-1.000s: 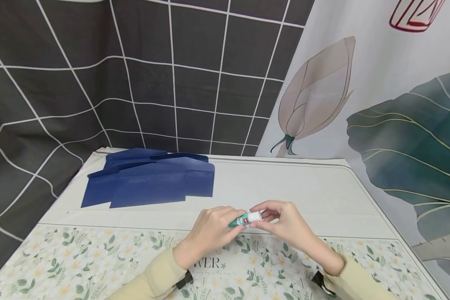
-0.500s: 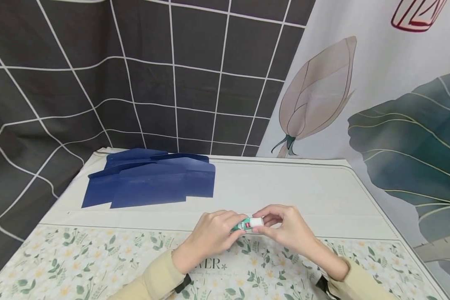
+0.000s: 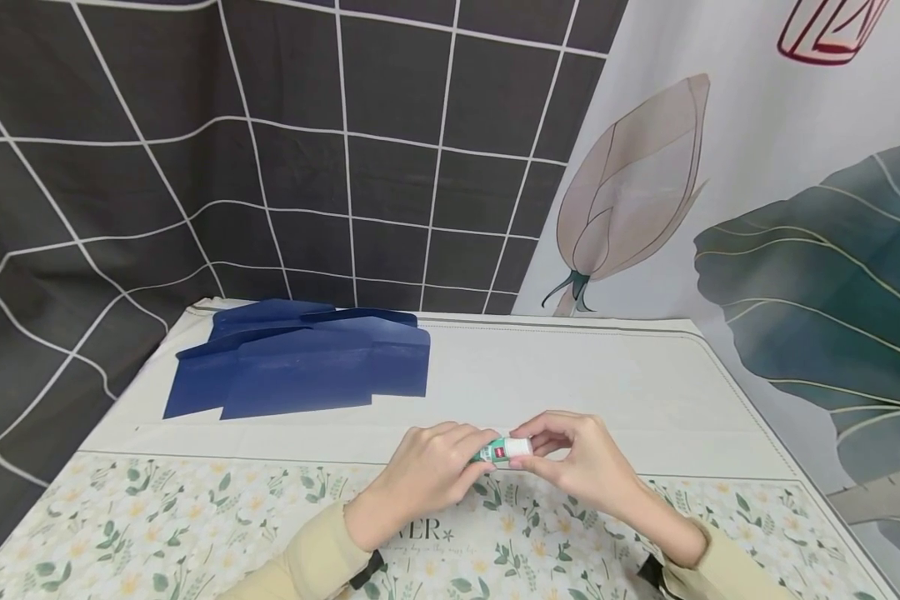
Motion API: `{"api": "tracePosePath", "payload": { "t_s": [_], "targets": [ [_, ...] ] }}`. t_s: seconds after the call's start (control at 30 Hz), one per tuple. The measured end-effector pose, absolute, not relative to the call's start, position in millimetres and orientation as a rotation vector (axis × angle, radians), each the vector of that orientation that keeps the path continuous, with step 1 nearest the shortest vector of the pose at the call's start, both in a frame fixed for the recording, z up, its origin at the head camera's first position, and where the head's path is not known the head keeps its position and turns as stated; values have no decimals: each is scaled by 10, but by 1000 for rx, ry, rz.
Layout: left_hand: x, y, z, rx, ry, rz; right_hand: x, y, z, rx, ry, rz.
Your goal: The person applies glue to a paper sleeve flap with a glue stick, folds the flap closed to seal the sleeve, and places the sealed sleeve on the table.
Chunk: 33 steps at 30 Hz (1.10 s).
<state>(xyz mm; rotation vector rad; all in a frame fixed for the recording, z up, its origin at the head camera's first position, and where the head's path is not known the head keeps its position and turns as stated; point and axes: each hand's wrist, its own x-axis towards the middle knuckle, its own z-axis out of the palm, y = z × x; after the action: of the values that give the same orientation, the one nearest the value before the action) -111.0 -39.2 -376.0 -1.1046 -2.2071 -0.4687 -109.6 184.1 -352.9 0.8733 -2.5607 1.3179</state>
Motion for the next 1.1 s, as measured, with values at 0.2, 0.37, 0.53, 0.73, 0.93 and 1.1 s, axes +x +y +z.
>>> {"api": "tracePosePath", "payload": {
  "t_s": [0.2,0.37,0.53,0.73,0.93,1.1],
  "targets": [
    [-1098,-385,-3755,-1123,-2218,-437,-1079,1854,-3522,895,-2546,1303],
    [-1087,-379,-3740,-1135,-2230,-409,-1069,1868,-3518,896,-2550,1303],
    [-1097,-413,-3731,-1142,-2309,-403,-1083,1936,-3488,919,-2495,1279],
    [-1164,-577,-3745,-1028,-2442,-475,-1096,2198,-3353,853,-2341,1225],
    [-1188,-601,-3711,-996,-2413,-496,-1113,2219,-3330,857,-2332,1222],
    [-1178,-574,-3694,-998,-2387,-518,-1123,2208,-3331,801,-2381,1212]
  ]
}}
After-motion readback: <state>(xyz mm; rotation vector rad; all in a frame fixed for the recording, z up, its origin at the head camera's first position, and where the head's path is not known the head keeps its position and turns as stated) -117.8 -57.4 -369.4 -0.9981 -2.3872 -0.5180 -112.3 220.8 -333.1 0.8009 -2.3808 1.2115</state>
